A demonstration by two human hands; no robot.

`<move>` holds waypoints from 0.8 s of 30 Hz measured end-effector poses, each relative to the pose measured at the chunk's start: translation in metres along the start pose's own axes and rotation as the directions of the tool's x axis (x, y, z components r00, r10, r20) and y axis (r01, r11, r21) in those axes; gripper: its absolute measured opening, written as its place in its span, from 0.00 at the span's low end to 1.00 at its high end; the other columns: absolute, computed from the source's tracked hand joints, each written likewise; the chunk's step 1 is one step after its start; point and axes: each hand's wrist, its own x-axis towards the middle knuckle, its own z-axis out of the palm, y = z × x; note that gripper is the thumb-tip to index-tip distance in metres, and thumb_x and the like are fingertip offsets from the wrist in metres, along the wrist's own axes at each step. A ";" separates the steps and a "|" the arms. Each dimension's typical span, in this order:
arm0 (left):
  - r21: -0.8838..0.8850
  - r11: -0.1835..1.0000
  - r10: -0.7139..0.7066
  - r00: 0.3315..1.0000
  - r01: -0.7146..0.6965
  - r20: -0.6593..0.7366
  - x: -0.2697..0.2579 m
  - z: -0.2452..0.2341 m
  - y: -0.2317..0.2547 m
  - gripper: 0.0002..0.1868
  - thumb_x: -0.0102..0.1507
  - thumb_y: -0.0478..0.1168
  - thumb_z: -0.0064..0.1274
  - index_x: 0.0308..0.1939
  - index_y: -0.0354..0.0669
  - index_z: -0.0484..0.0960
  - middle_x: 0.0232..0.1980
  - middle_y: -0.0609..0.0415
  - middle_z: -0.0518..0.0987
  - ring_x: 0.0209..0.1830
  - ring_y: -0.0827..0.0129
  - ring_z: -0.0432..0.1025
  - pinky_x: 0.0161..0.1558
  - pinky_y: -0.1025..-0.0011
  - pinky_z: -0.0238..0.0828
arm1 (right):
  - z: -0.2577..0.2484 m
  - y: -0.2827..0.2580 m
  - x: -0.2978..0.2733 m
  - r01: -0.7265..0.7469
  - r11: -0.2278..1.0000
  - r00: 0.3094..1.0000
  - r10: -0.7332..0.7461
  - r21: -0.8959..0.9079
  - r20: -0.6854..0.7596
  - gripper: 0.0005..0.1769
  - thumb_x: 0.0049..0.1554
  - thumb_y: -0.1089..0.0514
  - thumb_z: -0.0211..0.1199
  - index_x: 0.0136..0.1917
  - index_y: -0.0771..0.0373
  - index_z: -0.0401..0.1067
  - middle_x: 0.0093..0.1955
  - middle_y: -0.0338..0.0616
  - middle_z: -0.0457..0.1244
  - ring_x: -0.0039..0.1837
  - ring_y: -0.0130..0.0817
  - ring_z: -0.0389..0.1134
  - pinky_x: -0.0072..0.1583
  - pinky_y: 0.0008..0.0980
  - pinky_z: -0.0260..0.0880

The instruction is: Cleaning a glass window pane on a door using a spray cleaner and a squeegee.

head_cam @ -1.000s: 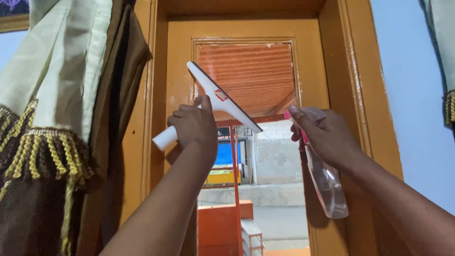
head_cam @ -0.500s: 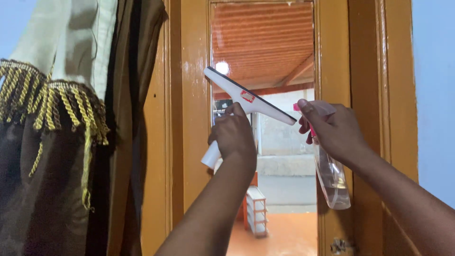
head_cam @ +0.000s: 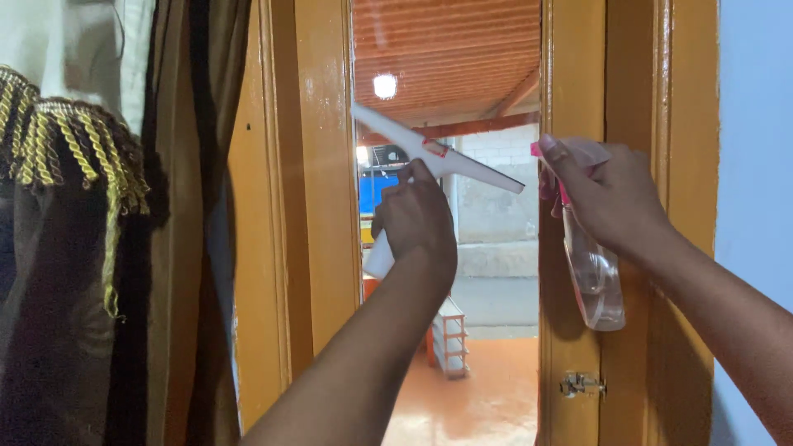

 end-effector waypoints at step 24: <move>0.548 0.829 0.378 0.834 -0.111 -0.403 0.131 -0.087 0.081 0.22 0.64 0.53 0.46 0.60 0.57 0.66 0.53 0.38 0.73 0.64 0.41 0.65 0.65 0.24 0.23 | -0.037 -0.014 0.121 0.332 0.941 0.937 -0.321 0.060 -0.138 0.32 0.60 0.31 0.53 0.40 0.60 0.80 0.26 0.45 0.68 0.29 0.35 0.71 0.38 0.40 0.71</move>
